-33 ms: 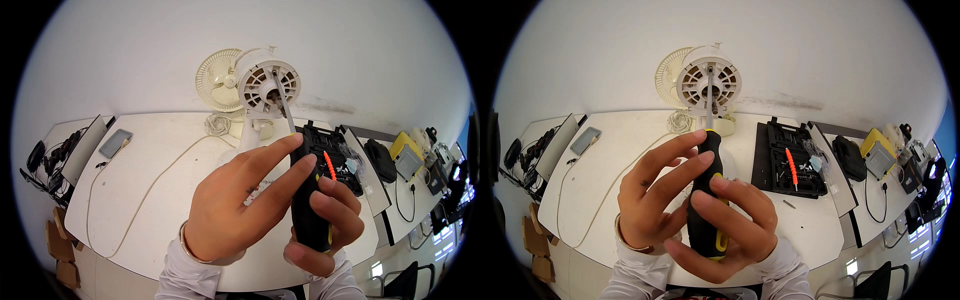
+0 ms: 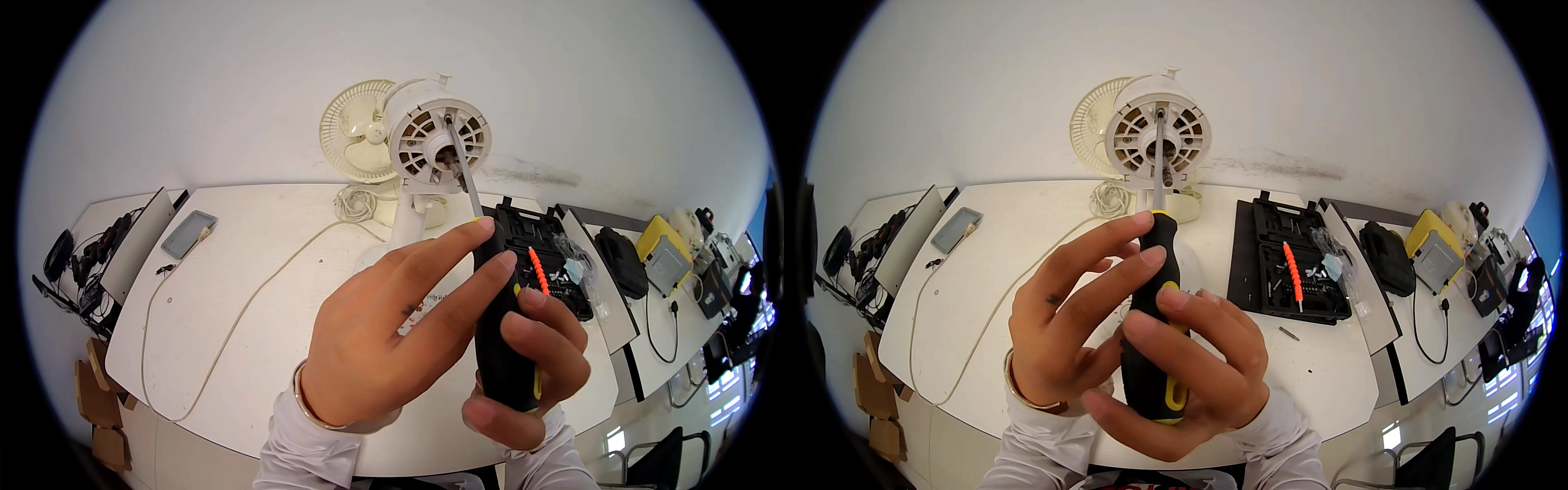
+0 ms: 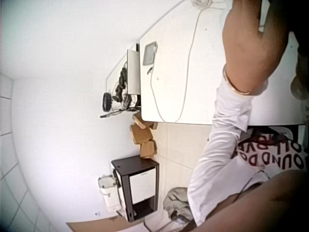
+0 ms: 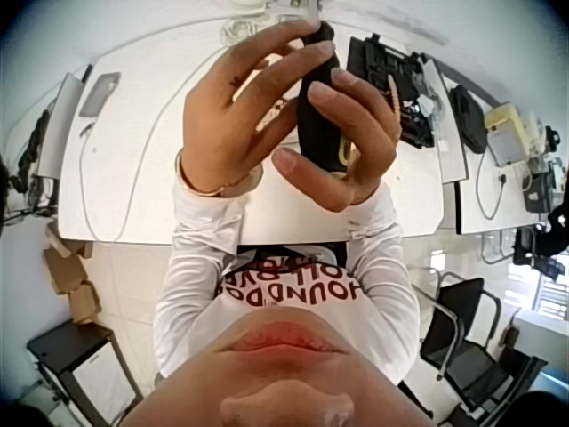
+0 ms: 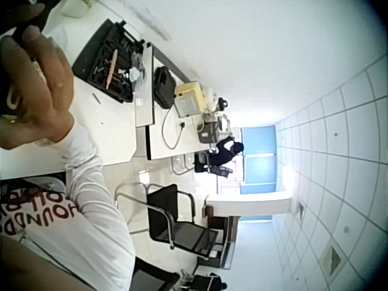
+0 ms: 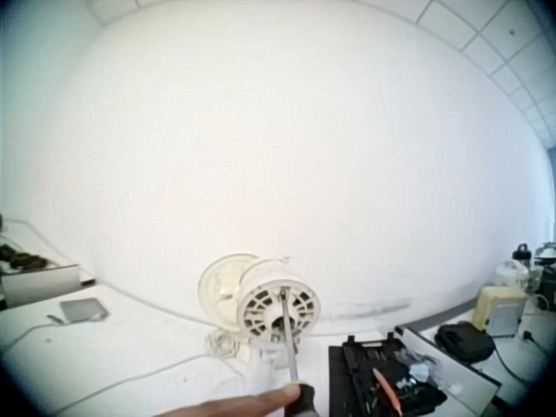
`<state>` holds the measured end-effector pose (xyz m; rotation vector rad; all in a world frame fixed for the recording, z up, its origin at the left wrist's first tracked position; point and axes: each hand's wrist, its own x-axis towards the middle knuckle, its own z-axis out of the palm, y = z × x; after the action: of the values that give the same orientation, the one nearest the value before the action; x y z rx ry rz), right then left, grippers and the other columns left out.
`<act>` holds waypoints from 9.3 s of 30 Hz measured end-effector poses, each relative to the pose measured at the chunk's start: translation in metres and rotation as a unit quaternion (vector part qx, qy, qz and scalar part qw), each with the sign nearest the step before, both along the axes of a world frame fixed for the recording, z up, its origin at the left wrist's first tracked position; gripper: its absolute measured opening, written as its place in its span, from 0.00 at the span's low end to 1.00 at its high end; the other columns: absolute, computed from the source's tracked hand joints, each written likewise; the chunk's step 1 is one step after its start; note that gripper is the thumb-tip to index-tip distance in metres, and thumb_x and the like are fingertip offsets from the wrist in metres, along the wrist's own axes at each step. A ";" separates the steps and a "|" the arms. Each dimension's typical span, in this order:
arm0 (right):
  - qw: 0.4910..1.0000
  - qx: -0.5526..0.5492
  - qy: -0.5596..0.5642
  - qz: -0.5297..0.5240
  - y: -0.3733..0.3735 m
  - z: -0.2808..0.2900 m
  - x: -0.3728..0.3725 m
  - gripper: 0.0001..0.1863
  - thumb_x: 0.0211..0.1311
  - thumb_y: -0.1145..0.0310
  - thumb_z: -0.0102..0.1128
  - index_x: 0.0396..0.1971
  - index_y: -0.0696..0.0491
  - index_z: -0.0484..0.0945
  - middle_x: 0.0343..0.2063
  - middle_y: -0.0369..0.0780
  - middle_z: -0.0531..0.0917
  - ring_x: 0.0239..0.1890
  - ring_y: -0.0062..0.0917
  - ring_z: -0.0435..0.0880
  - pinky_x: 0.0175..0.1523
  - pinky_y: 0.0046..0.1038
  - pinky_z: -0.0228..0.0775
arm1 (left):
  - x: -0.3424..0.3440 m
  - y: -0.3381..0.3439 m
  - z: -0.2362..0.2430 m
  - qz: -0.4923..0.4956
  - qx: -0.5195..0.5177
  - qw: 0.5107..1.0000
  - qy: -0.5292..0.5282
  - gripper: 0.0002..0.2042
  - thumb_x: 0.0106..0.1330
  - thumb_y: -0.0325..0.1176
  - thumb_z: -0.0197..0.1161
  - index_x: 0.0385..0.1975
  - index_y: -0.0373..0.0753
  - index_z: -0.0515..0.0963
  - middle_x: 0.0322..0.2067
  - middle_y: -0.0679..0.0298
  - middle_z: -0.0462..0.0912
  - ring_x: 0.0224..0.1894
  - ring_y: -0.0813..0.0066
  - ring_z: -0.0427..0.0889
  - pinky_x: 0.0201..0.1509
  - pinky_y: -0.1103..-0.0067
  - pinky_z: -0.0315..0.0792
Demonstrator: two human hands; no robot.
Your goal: The person uses a screwdriver to tighten screws on the rear housing of a white desk fan. They repeatedly reposition the fan and adjust their grip while working on the same area.
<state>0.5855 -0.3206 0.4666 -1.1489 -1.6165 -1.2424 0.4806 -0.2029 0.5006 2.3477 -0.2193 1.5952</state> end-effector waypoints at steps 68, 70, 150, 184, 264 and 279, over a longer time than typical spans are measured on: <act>0.988 -0.029 0.106 0.110 -0.012 0.015 0.006 0.22 0.42 0.69 0.74 0.39 0.36 0.77 0.45 0.46 0.75 0.50 0.43 0.75 0.48 0.35 0.75 | 0.013 0.004 -0.004 0.013 0.008 1.000 0.027 0.31 0.46 0.23 0.67 0.56 0.39 0.72 0.33 0.61 0.79 0.30 0.64 0.77 0.31 0.74 0.71; 0.987 0.059 0.112 0.096 -0.009 0.017 0.007 0.21 0.42 0.69 0.75 0.37 0.34 0.77 0.45 0.45 0.70 0.45 0.42 0.74 0.43 0.33 0.75 | 0.016 0.007 -0.006 0.034 0.017 0.999 -0.017 0.29 0.46 0.23 0.67 0.54 0.38 0.73 0.33 0.61 0.79 0.31 0.64 0.77 0.31 0.74 0.71; 0.947 0.270 0.169 0.051 -0.111 0.040 0.109 0.21 0.60 0.82 0.54 0.52 0.57 0.62 0.48 0.55 0.76 0.50 0.43 0.80 0.55 0.38 0.74 | 0.101 0.059 0.060 0.335 0.173 0.924 0.061 0.02 0.62 0.26 0.57 0.32 0.36 0.73 0.43 0.66 0.77 0.29 0.62 0.80 0.30 0.70 0.75; 0.901 0.273 0.308 0.136 -0.135 0.036 0.139 0.20 0.60 0.80 0.54 0.51 0.57 0.62 0.48 0.52 0.74 0.50 0.42 0.78 0.59 0.41 0.70 | 0.097 0.039 0.071 0.462 0.310 0.829 0.058 0.03 0.52 0.30 0.67 0.26 0.45 0.80 0.37 0.76 0.80 0.39 0.77 0.80 0.31 0.79 0.75; 0.870 0.168 0.370 0.280 -0.057 0.035 0.132 0.20 0.64 0.76 0.51 0.54 0.58 0.60 0.51 0.52 0.73 0.54 0.49 0.76 0.58 0.39 0.74 | 0.088 0.066 0.072 0.370 0.334 0.867 -0.008 0.06 0.48 0.29 0.70 0.25 0.45 0.81 0.36 0.75 0.82 0.42 0.74 0.80 0.37 0.79 0.76; 0.858 0.249 0.391 0.224 -0.064 0.037 0.129 0.22 0.58 0.77 0.51 0.53 0.58 0.61 0.49 0.54 0.73 0.50 0.50 0.78 0.52 0.42 0.78 | 0.091 0.053 0.075 0.482 0.396 0.780 0.055 0.03 0.50 0.31 0.67 0.23 0.47 0.80 0.35 0.77 0.80 0.49 0.75 0.75 0.65 0.59 0.60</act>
<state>0.7145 -0.3842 0.5034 -0.7268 -0.7979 -0.6713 0.5719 -0.1497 0.5756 3.5590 0.5703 2.0019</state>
